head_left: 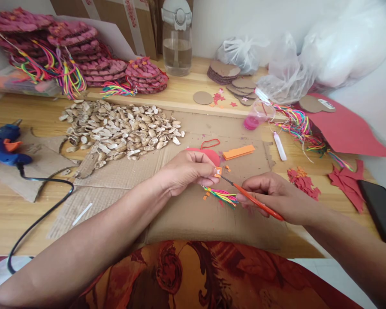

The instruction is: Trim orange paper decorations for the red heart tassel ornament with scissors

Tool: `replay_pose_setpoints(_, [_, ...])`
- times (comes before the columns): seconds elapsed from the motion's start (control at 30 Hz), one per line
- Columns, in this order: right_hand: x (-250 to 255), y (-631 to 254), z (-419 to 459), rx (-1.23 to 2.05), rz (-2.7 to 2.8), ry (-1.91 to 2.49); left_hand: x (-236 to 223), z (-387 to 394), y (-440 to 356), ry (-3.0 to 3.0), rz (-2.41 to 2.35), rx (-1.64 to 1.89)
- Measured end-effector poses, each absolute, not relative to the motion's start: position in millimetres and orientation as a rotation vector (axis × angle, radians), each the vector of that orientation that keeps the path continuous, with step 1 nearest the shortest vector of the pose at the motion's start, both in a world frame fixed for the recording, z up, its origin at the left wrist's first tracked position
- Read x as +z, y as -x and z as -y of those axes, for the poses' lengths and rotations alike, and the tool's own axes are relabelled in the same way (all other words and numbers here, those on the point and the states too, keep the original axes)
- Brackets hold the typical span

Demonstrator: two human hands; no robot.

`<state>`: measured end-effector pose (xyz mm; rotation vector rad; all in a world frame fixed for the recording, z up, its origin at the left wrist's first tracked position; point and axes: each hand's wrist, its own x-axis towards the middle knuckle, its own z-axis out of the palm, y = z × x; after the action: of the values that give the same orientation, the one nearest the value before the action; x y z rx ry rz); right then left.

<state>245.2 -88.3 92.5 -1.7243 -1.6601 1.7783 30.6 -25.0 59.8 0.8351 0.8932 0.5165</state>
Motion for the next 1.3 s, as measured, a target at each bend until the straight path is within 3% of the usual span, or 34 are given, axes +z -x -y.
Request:
replay_pose_setpoints(0.63, [91,-243,91,1.754,1.651,1.688,58,25,-30,-0.832,-0.895,0.526])
replay_pose_setpoints(0.9, [85,-246,95,1.581,1.799,1.695,58,23,-29,-0.806,-0.876,0.577])
replay_pose_setpoints(1.3, [64,-207,79,1.575,1.088,1.478,57,26,-31,-0.854,-0.893,0.623])
